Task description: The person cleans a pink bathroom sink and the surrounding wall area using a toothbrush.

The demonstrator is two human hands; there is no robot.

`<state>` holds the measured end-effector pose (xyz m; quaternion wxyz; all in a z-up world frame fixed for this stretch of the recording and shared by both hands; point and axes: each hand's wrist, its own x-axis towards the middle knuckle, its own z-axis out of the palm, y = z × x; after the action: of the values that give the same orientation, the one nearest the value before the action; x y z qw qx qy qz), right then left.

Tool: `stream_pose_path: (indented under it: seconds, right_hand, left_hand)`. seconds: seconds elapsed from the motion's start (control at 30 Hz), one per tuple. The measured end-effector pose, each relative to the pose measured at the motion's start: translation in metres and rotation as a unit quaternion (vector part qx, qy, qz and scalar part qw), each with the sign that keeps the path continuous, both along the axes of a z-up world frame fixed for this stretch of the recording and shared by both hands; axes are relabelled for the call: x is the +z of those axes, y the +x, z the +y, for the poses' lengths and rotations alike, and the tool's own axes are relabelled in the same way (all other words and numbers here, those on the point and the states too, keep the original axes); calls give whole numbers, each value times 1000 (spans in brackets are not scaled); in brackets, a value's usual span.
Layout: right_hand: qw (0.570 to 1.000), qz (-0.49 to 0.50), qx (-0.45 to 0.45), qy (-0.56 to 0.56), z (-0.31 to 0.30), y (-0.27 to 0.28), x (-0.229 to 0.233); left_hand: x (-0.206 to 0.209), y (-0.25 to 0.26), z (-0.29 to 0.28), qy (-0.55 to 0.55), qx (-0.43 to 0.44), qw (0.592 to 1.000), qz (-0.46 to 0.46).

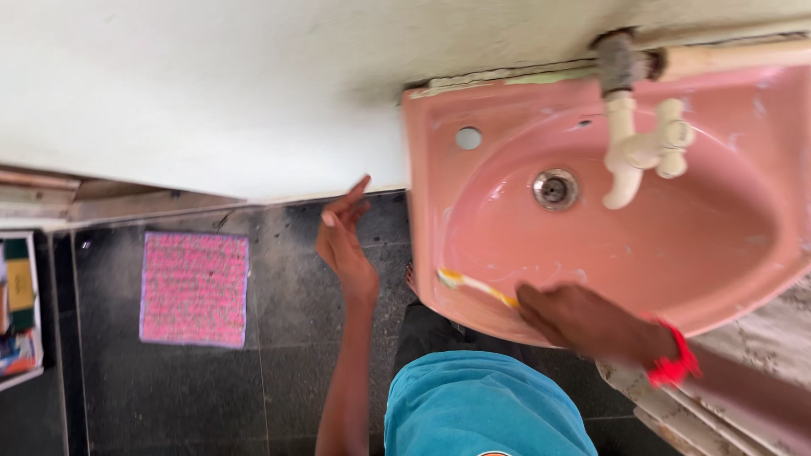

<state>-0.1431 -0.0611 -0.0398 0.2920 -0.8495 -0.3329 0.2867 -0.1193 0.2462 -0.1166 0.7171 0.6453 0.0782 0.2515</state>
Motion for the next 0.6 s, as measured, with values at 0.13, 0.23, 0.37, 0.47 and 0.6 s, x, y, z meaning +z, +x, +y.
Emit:
stream_pose_path:
  seconds: [0.13, 0.23, 0.37, 0.47, 0.6]
  right_hand:
    - [999, -10, 13, -40, -17, -18, 8]
    - [999, -27, -19, -40, -18, -6, 10]
    - [992, -27, -121, -19, -2, 38, 9]
    - [991, -57, -119, 15, 18, 62, 7]
    - [997, -42, -64, 19, 23, 52, 7]
  left_hand:
    - [-19, -37, -2, 2, 17, 999, 49]
    - [-27, -54, -11, -20, 31, 996, 77]
    - [-33, -60, -23, -50, 21, 995, 86]
    - [-32, -56, -27, -78, 14, 993, 87]
    - [-26, -60, -15, -69, 33, 993, 85]
